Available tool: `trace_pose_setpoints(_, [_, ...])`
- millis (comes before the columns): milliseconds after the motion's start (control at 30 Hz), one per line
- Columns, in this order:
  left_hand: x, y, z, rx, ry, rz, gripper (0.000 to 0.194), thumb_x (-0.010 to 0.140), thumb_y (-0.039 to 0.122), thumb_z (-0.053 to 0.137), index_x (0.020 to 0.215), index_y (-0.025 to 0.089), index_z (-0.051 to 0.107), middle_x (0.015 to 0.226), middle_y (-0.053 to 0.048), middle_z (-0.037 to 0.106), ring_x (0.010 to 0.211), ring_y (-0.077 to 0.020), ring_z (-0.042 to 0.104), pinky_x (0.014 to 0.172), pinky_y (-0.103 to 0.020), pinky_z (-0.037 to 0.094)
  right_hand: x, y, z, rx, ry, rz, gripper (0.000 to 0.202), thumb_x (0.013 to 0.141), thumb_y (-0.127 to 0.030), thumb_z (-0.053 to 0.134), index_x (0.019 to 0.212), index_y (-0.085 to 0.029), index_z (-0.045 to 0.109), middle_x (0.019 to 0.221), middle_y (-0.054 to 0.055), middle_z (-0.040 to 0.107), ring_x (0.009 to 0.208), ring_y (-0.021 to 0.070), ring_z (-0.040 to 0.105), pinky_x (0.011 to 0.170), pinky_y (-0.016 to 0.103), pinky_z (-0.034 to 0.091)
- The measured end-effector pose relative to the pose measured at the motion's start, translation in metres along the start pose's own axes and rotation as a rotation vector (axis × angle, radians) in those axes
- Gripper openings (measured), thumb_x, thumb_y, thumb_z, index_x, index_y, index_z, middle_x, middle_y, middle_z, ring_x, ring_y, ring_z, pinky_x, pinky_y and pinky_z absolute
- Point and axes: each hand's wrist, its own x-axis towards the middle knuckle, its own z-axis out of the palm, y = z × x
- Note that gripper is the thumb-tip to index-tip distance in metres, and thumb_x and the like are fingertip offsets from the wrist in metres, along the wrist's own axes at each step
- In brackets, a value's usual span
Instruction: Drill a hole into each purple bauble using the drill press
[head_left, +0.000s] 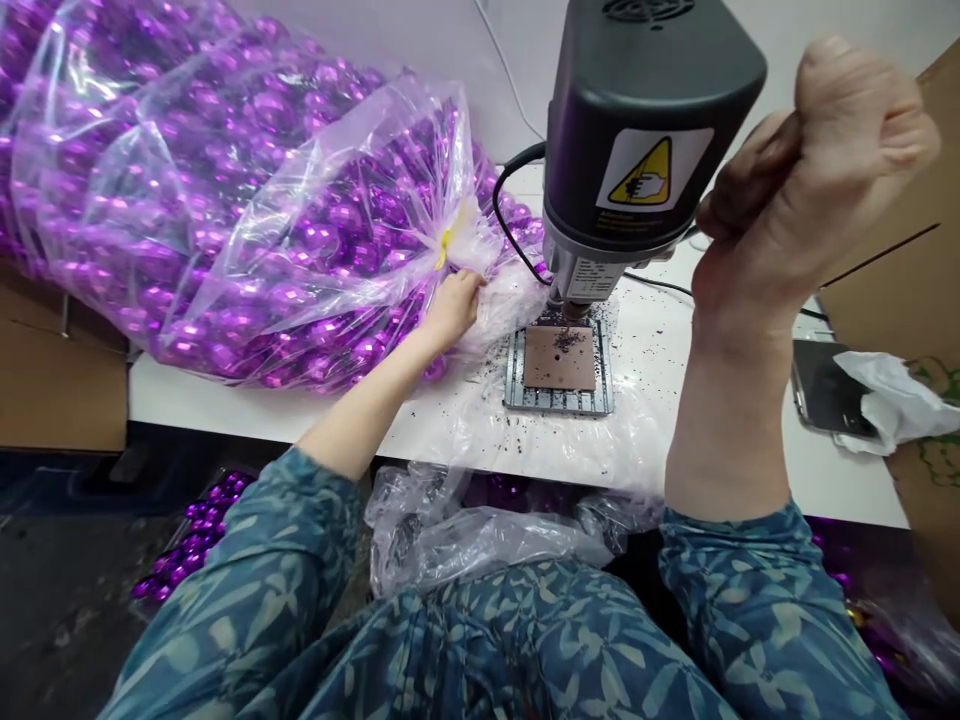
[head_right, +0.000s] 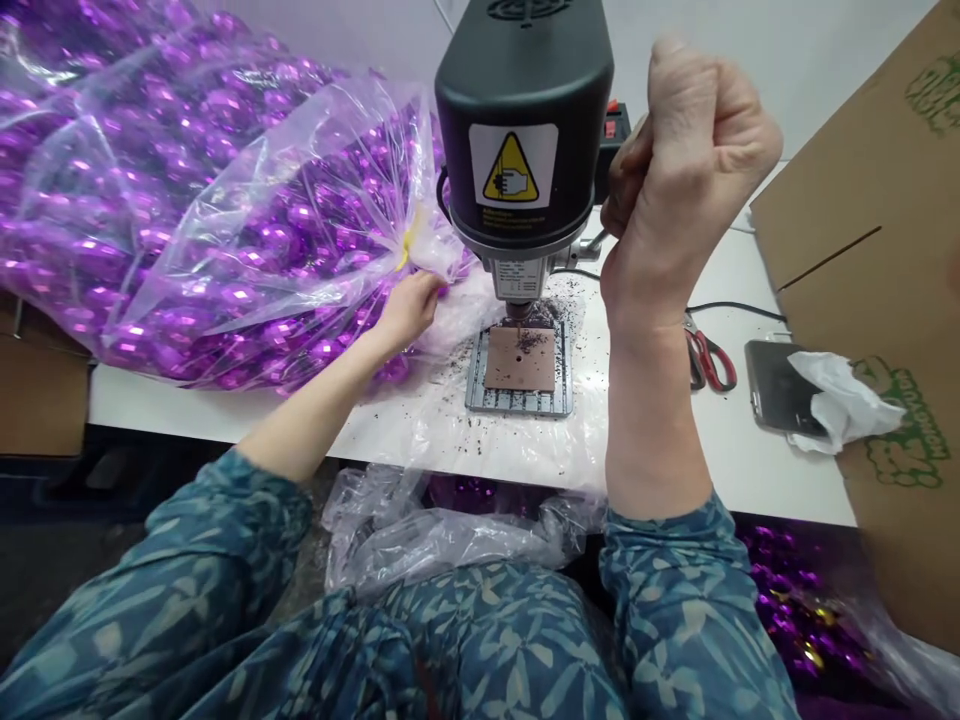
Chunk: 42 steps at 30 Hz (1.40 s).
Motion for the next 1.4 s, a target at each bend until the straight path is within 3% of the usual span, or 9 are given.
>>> trace_pose_setpoints(100, [0.049, -0.016, 0.018, 0.153, -0.059, -0.138, 0.038, 0.089, 0.001, 0.061, 0.122, 0.010, 0.076, 0.140, -0.028, 0.071, 0.139, -0.0456, 0.065, 0.117, -0.062, 0.052, -0.001, 0.001, -0.003, -0.018, -0.005, -0.013, 0.054, 0.100, -0.009, 0.047, 0.056, -0.025, 0.021, 0.045, -0.007, 0.012, 0.035, 0.0041, 0.015, 0.035, 0.029, 0.003])
trace_pose_setpoints(233, [0.059, -0.026, 0.031, 0.169, -0.032, -0.167, 0.045, 0.091, 0.001, 0.056, 0.130, 0.014, 0.073, 0.157, -0.029, 0.059, 0.145, -0.0444, 0.062, 0.120, -0.063, 0.049, -0.001, 0.004, -0.006, -0.032, -0.024, -0.031, 0.054, 0.101, -0.012, 0.050, 0.057, -0.025, 0.022, 0.046, -0.007, 0.012, 0.036, 0.0037, 0.018, 0.035, 0.028, 0.005])
trace_pose_setpoints(500, [0.047, -0.027, 0.023, -0.009, 0.023, -0.087, 0.027, 0.082, 0.003, 0.073, 0.101, 0.021, 0.077, 0.151, -0.020, 0.062, 0.132, -0.0432, 0.070, 0.122, -0.061, 0.046, 0.000, 0.009, -0.006, -0.015, -0.014, -0.059, 0.054, 0.097, -0.012, 0.059, 0.056, -0.024, 0.026, 0.046, -0.008, 0.015, 0.036, 0.0036, 0.012, 0.034, 0.030, 0.003])
trace_pose_setpoints(667, [0.007, -0.014, 0.005, -0.263, 0.197, 0.077, 0.028, 0.099, 0.029, 0.073, 0.126, 0.026, 0.079, 0.142, -0.015, 0.064, 0.130, -0.0346, 0.070, 0.113, -0.050, 0.057, 0.000, 0.011, -0.008, 0.024, -0.031, -0.085, 0.054, 0.096, -0.015, 0.064, 0.057, -0.025, 0.028, 0.048, -0.009, 0.014, 0.037, 0.0041, 0.012, 0.035, 0.030, 0.003])
trace_pose_setpoints(767, [-0.024, -0.003, -0.004, -0.607, 0.311, 0.033, 0.041, 0.109, 0.058, 0.061, 0.140, 0.033, 0.072, 0.139, -0.012, 0.067, 0.125, -0.0293, 0.073, 0.104, -0.045, 0.063, 0.000, 0.010, -0.007, 0.010, -0.031, -0.078, 0.054, 0.095, -0.009, 0.060, 0.057, -0.025, 0.026, 0.048, -0.008, 0.014, 0.037, 0.0042, 0.014, 0.034, 0.029, 0.004])
trace_pose_setpoints(933, [-0.056, 0.021, 0.003, -0.973, 0.006, -0.048, 0.071, 0.108, 0.081, 0.038, 0.150, 0.030, 0.064, 0.120, -0.016, 0.078, 0.097, -0.0267, 0.081, 0.080, -0.044, 0.069, 0.001, 0.006, -0.005, 0.021, -0.013, -0.030, 0.055, 0.099, -0.009, 0.056, 0.055, -0.025, 0.026, 0.044, -0.008, 0.016, 0.035, 0.0050, 0.014, 0.033, 0.030, 0.005])
trace_pose_setpoints(1133, [-0.058, 0.039, 0.024, -1.190, -0.244, -0.145, 0.062, 0.108, 0.076, 0.046, 0.126, 0.023, 0.073, 0.103, -0.015, 0.083, 0.090, -0.0274, 0.082, 0.076, -0.044, 0.070, 0.002, 0.010, -0.005, 0.056, -0.002, -0.045, 0.058, 0.100, -0.025, 0.064, 0.053, -0.026, 0.030, 0.041, -0.009, 0.017, 0.032, 0.0057, 0.015, 0.033, 0.035, 0.003])
trace_pose_setpoints(1267, [-0.061, 0.040, 0.040, -1.230, -0.214, -0.207, 0.051, 0.105, 0.067, 0.061, 0.134, 0.026, 0.071, 0.111, -0.013, 0.084, 0.087, -0.0241, 0.081, 0.073, -0.040, 0.069, 0.003, 0.012, -0.005, -0.007, -0.051, -0.055, 0.066, 0.094, -0.054, 0.069, 0.056, -0.027, 0.022, 0.043, -0.009, 0.014, 0.033, 0.0050, 0.013, 0.035, 0.036, 0.004])
trace_pose_setpoints(1400, [-0.065, 0.039, 0.059, -1.154, -0.109, -0.189, 0.059, 0.090, 0.050, 0.088, 0.142, 0.031, 0.068, 0.123, -0.010, 0.082, 0.080, -0.0201, 0.079, 0.073, -0.041, 0.069, 0.002, 0.005, -0.003, -0.099, -0.028, 0.062, 0.052, 0.109, -0.033, 0.045, 0.060, -0.025, 0.028, 0.043, -0.008, 0.016, 0.036, 0.0050, 0.015, 0.038, 0.031, 0.012])
